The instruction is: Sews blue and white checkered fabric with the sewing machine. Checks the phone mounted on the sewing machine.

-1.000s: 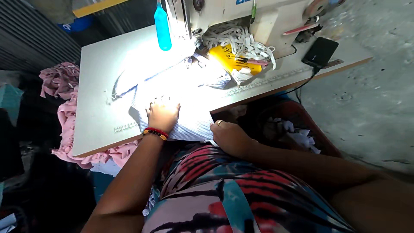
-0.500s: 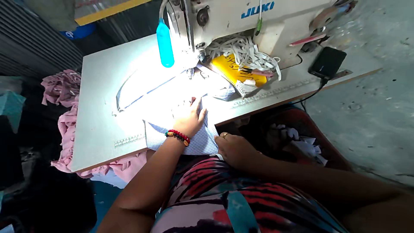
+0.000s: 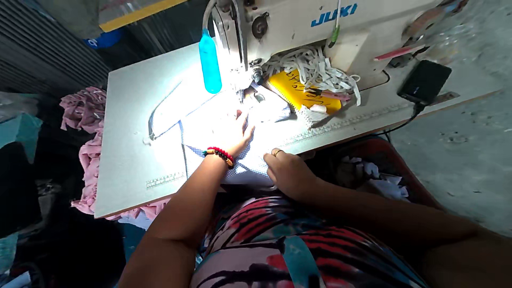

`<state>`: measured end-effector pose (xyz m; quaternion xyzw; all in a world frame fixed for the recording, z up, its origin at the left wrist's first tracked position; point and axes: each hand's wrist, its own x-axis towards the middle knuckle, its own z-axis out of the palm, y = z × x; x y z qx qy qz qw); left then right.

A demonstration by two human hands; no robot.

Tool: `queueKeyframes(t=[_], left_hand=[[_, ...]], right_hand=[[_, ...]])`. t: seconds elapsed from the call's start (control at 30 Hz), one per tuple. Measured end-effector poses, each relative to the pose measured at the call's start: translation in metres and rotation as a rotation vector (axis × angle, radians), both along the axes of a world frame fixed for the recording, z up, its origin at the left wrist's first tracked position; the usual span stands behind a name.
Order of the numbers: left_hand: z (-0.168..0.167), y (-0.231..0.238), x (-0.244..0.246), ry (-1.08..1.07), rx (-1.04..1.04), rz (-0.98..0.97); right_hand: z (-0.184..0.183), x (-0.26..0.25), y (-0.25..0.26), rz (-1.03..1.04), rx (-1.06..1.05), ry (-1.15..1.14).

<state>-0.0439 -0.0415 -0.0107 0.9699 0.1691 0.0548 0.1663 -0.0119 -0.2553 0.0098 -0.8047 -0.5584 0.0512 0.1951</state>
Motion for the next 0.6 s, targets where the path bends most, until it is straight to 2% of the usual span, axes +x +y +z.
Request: queueKeyframes(t=[0.13, 0.23, 0.33, 0.43, 0.6], left_hand=[[0.006, 0.007, 0.004, 0.028, 0.051, -0.087], [0.014, -0.028, -0.011, 0.029, 0.089, -0.123], [0.019, -0.057, -0.033, 0.055, 0.059, -0.041], [0.009, -0.054, -0.039, -0.016, 0.010, 0.002], [0.009, -0.032, -0.030, 0.041, -0.058, -0.018]], right_hand=[[0.001, 0.005, 0.012, -0.040, 0.016, -0.042], [0.001, 0.005, 0.020, -0.066, 0.015, -0.055], [0.004, 0.009, 0.030, -0.083, -0.015, -0.027], [0.006, 0.015, 0.040, -0.093, -0.059, -0.044], [0.007, 0.025, 0.059, -0.082, -0.078, -0.056]])
